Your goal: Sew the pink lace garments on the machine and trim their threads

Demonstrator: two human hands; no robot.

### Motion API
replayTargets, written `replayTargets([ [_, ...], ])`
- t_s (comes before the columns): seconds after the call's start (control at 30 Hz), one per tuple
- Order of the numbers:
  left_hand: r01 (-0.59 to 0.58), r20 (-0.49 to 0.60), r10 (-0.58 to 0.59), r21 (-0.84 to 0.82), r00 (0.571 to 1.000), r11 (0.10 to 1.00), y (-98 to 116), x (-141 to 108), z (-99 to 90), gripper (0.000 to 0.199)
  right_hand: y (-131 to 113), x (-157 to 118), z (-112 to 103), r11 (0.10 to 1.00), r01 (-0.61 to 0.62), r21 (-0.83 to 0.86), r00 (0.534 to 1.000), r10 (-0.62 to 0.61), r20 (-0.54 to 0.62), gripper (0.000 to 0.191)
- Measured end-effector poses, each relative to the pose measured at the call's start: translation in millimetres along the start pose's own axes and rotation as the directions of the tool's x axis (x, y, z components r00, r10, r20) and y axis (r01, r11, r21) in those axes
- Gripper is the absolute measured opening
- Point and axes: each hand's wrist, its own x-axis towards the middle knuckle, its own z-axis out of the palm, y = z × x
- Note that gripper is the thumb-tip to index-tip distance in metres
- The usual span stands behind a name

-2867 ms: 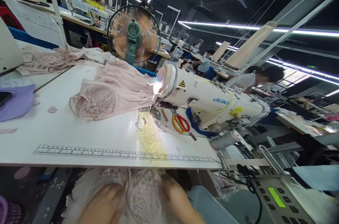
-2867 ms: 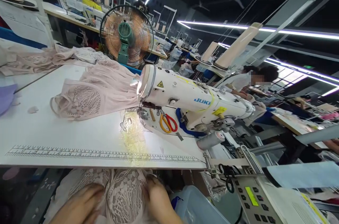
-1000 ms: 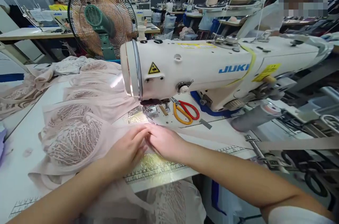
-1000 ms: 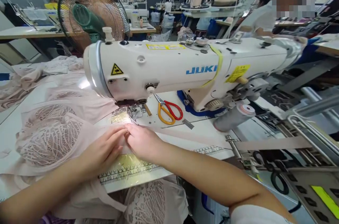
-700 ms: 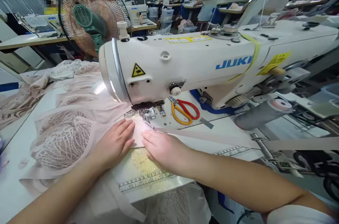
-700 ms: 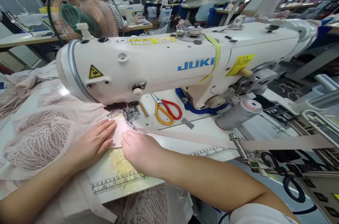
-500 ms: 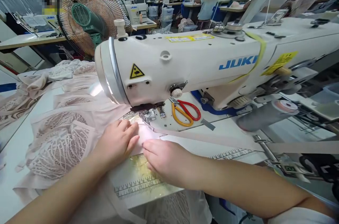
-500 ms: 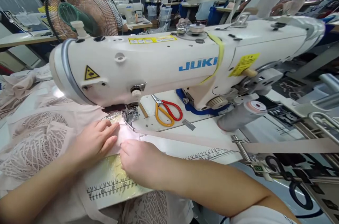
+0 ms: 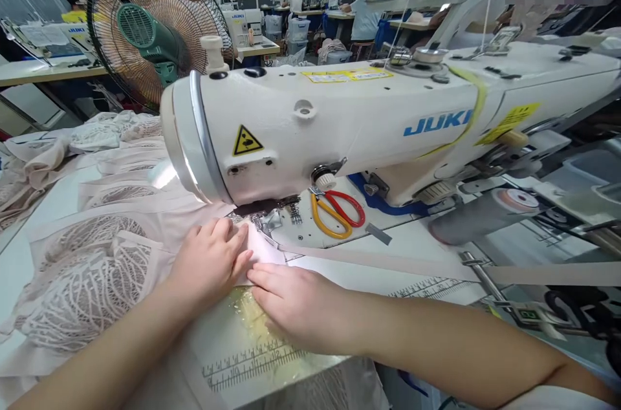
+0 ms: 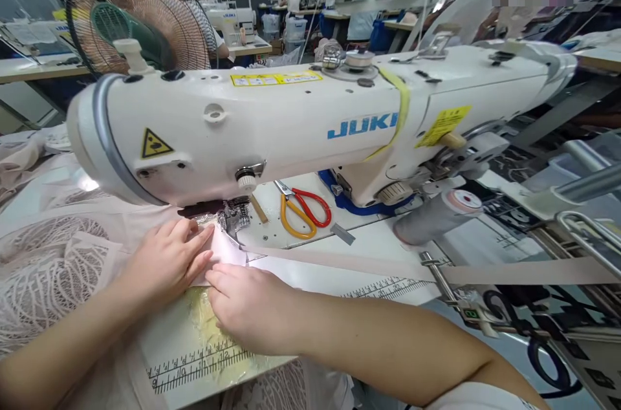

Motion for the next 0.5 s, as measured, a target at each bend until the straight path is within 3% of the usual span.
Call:
replayTargets([
  [0.13, -0.016, 0.069, 0.017, -0.005, 0.997, 1.0, -3.0, 2.7, -3.6, 0.042, 0.4, -1.0, 2.8, 1.0, 0.002, -0.029, 1.0, -0.002, -0.016, 0.028],
  [0.37, -0.05, 0.109, 0.053, -0.034, 0.993, 0.998, -7.1, 6.5, -4.2, 0.044, -1.0, 3.7, -4.8, 1.0, -0.026, 0.016, 0.999, 0.025, 0.048, 0.023],
  [0.5, -0.061, 0.119, 0.064, -0.033, 0.991, 0.998, -13.8, 11.7, -3.6, 0.045, 2.1, 7.6, -1.5, 0.999, -0.037, 0.023, 0.999, 0.036, 0.023, 0.028],
])
